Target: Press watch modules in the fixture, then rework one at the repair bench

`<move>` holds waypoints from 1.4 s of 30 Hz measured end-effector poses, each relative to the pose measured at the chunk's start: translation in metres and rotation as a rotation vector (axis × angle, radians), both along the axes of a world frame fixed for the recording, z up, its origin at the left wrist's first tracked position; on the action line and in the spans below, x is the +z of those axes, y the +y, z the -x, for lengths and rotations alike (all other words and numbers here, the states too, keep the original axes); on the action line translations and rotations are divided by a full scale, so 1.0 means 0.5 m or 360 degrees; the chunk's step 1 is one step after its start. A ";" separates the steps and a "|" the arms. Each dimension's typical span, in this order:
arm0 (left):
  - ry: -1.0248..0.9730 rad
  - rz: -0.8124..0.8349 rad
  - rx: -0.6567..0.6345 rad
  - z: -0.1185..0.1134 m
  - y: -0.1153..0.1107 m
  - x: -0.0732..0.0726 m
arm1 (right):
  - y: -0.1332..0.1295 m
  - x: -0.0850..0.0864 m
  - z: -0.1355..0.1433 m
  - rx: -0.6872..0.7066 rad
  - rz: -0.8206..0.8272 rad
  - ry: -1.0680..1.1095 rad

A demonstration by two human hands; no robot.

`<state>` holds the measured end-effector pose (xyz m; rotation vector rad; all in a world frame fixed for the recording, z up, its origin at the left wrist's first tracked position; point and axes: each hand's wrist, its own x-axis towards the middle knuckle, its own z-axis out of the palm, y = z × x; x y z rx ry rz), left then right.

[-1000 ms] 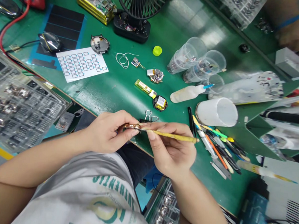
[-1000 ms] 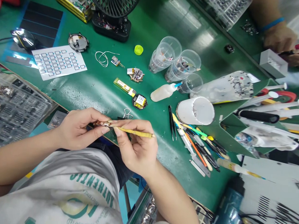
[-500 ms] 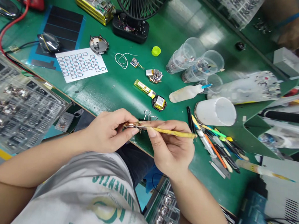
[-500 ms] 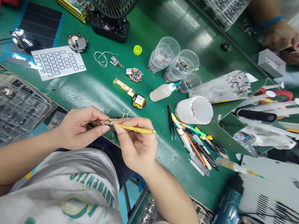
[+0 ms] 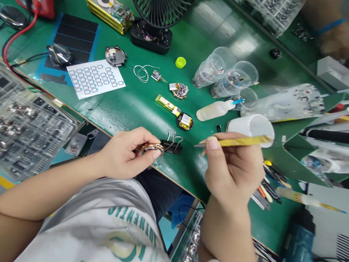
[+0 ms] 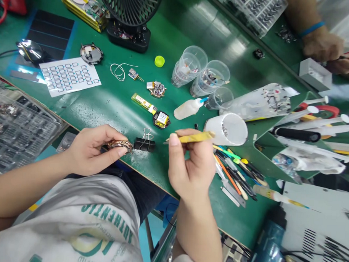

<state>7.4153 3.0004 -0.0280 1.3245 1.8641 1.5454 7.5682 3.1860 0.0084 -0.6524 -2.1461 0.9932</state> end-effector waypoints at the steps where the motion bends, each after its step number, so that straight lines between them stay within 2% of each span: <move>1: -0.0010 0.0010 -0.0002 0.000 -0.001 -0.001 | 0.015 0.003 -0.005 -0.0061 -0.0146 -0.0286; 3: -0.0019 0.0031 -0.0002 0.000 -0.002 -0.002 | 0.038 0.009 -0.009 -0.0146 -0.0378 -0.0831; 5: -0.0020 0.0032 0.0013 -0.001 -0.003 -0.004 | 0.051 0.012 -0.008 -0.0203 -0.0525 -0.1224; 8: -0.0027 0.0023 0.0032 -0.002 -0.003 -0.008 | 0.055 0.013 -0.004 -0.0252 -0.0625 -0.1495; 9: -0.0030 0.0021 0.0031 -0.003 -0.004 -0.010 | 0.053 0.014 -0.004 -0.0248 -0.0592 -0.1461; 11: -0.0030 0.0011 0.0030 -0.003 -0.006 -0.013 | 0.048 0.016 -0.005 -0.0199 -0.0341 -0.1131; 14: 0.0036 0.0012 0.0013 0.001 -0.010 -0.013 | 0.035 0.021 -0.005 -0.0049 0.0440 -0.0298; 16: 0.0141 0.0038 -0.0063 0.005 -0.012 -0.008 | 0.028 0.024 0.000 0.0030 0.0968 0.0066; 18: 0.0288 0.0067 -0.0209 0.009 -0.012 0.000 | 0.024 0.024 0.008 0.0059 0.1323 0.0197; 20: 0.0457 0.0093 -0.0362 0.008 -0.010 0.010 | 0.024 0.022 0.015 0.0042 0.1501 0.0220; 22: 0.0626 0.0135 -0.0458 0.002 -0.005 0.018 | 0.025 0.021 0.019 0.0040 0.1584 0.0210; 25: 0.0843 0.0194 -0.0487 -0.012 0.006 0.025 | 0.027 0.022 0.019 0.0071 0.1620 0.0199; 34: 0.1229 0.0235 -0.0272 -0.015 0.046 0.014 | 0.026 0.026 0.014 0.0139 0.1619 0.0212; 36: 0.1102 0.0199 -0.0239 -0.016 0.048 0.019 | 0.021 0.022 0.013 0.0211 0.1586 0.0197; 40: 0.0499 0.0034 -0.0230 -0.027 0.053 0.040 | 0.005 0.013 0.011 0.0515 0.1569 0.0234; 42: 0.0238 0.0024 -0.0276 -0.031 0.056 0.049 | -0.005 0.009 0.011 0.0586 0.1573 0.0290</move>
